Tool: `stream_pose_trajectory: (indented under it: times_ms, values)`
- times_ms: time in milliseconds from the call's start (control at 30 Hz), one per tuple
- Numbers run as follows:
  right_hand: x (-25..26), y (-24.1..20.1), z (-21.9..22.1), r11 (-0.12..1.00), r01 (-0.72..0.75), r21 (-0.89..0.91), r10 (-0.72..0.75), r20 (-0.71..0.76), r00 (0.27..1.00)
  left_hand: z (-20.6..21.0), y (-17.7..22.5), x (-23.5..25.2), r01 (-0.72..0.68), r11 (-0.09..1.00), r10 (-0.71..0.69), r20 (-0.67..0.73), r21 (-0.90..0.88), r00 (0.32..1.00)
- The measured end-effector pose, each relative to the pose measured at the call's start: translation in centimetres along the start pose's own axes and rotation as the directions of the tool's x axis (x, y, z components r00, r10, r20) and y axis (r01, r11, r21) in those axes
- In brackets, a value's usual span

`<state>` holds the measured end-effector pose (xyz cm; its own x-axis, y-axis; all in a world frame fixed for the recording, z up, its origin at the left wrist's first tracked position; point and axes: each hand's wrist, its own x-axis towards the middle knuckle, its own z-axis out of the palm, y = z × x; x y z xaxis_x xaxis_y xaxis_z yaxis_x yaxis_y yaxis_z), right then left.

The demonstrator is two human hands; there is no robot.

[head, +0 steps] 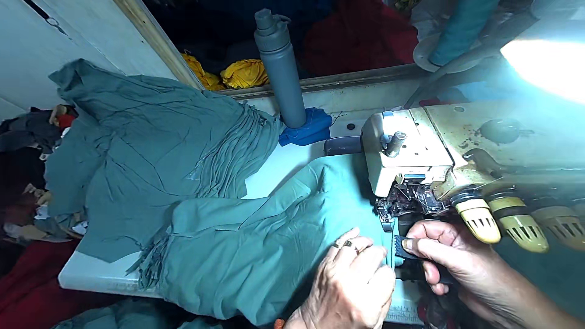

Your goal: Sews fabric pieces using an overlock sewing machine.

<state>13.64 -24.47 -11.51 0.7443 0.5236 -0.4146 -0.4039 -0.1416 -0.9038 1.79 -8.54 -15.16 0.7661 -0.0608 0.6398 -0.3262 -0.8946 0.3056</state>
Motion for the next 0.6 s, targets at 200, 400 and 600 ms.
stream_pose_trajectory:
  times_ms: [200, 400, 600]
  values:
    - [0.2, 0.2, -0.1, 1.000, 0.002, -0.022, -0.002, 0.007, 1.000, 0.3, 0.4, 0.1, 0.101, 0.988, -0.110, -0.066, -0.121, 0.992]
    - [0.2, 0.0, -0.2, 0.997, -0.013, -0.070, 0.018, 0.073, 0.997, 0.2, 0.3, 0.7, 0.099, 0.983, -0.110, -0.063, -0.154, 0.992]
    - [0.5, 0.1, 0.3, 1.000, 0.011, -0.012, -0.011, 0.053, 0.999, 0.4, 0.6, 0.6, 0.158, 0.960, -0.179, -0.070, -0.233, 0.981]
